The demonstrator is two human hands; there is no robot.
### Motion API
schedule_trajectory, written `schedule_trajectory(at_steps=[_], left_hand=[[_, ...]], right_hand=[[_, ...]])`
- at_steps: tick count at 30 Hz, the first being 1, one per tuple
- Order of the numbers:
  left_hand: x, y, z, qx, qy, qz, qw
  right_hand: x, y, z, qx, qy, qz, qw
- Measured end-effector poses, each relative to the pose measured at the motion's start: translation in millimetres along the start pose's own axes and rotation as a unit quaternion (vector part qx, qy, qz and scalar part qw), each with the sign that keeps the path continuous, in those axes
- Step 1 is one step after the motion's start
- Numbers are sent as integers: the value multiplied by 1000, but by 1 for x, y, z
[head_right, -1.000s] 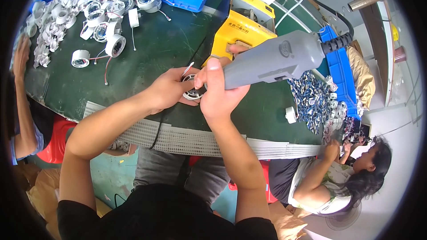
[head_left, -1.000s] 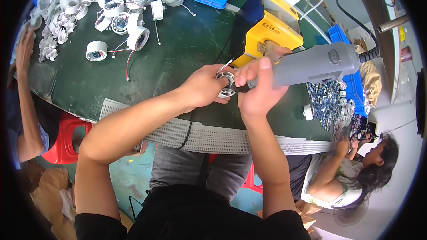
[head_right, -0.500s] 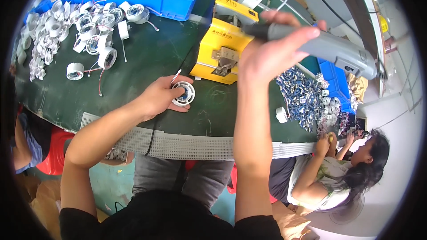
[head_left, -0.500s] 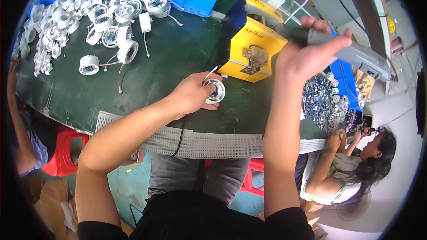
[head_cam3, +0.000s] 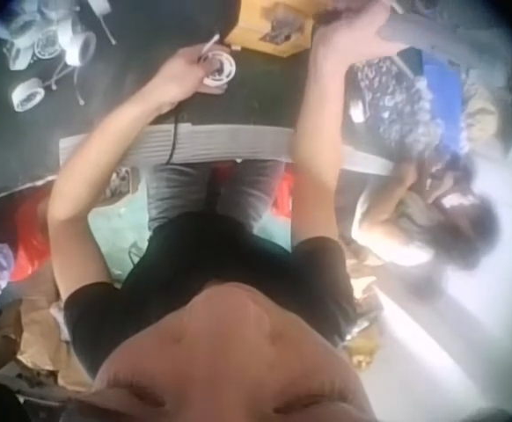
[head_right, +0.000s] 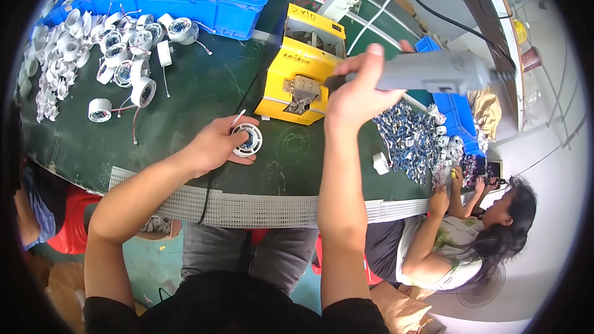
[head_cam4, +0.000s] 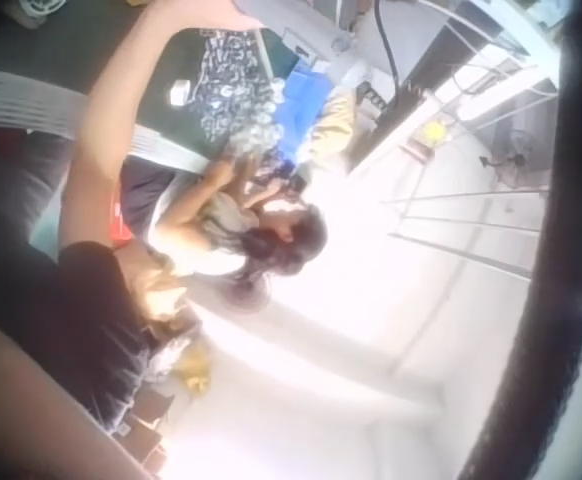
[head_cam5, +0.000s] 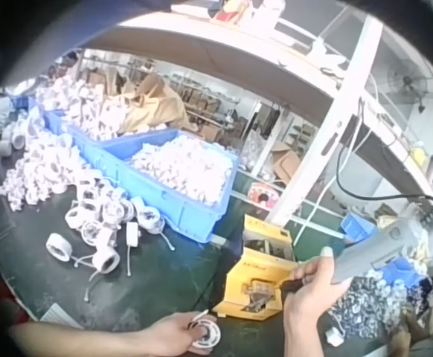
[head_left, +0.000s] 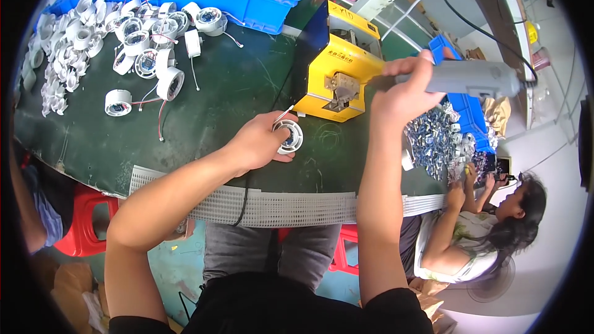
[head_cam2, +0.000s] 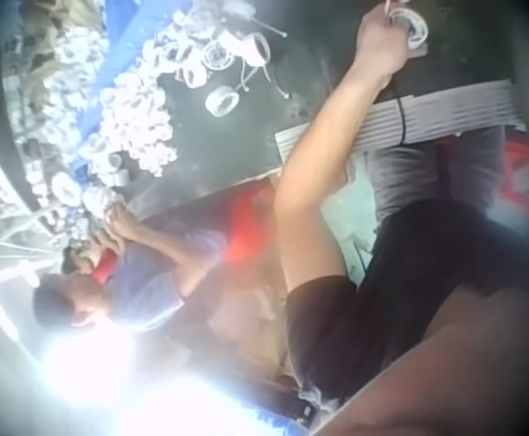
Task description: The person assembles small electronic components by connecting wires to a circuit board and securing them into a housing using an electric screwdriver.
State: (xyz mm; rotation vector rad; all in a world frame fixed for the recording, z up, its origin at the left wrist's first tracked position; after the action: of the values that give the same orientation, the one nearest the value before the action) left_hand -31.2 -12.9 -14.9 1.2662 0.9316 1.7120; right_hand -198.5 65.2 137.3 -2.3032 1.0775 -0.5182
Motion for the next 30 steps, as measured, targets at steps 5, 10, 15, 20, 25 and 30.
schedule_trajectory(at_steps=[5, 10, 15, 20, 25, 30], left_hand=[[0, 0, -1, 7, -8, -3, 1000], [0, 0, -1, -2, -12, -4, 1000], [-1, 0, 0, -7, -9, -4, 1000], [1, 2, -1, 0, -10, -16, 1000], [2, 1, -1, 13, 5, -9, 1000], [1, -1, -1, 18, 11, -5, 1000]], right_hand=[[9, 18, 24, 79, -56, 59, 994], [13, 17, 33, 113, -62, 92, 987], [13, 13, 38, 125, -79, 41, 988], [23, -7, 74, 177, -58, -66, 980], [41, -13, 94, 166, -81, -93, 978], [48, -7, 103, 208, -104, -121, 965]])
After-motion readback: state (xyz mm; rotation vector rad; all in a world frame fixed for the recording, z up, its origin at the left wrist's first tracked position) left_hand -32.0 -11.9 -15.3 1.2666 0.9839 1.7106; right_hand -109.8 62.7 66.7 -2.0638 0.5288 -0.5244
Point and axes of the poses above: each hand's wrist, its own z-axis away from the middle knuckle, its own x-axis out of the palm, y = z × x, the point moved 4 cm from there along -z, towards the middle knuckle, and after that the axes turned 14 degrees about -y, right-handed, at the moved point
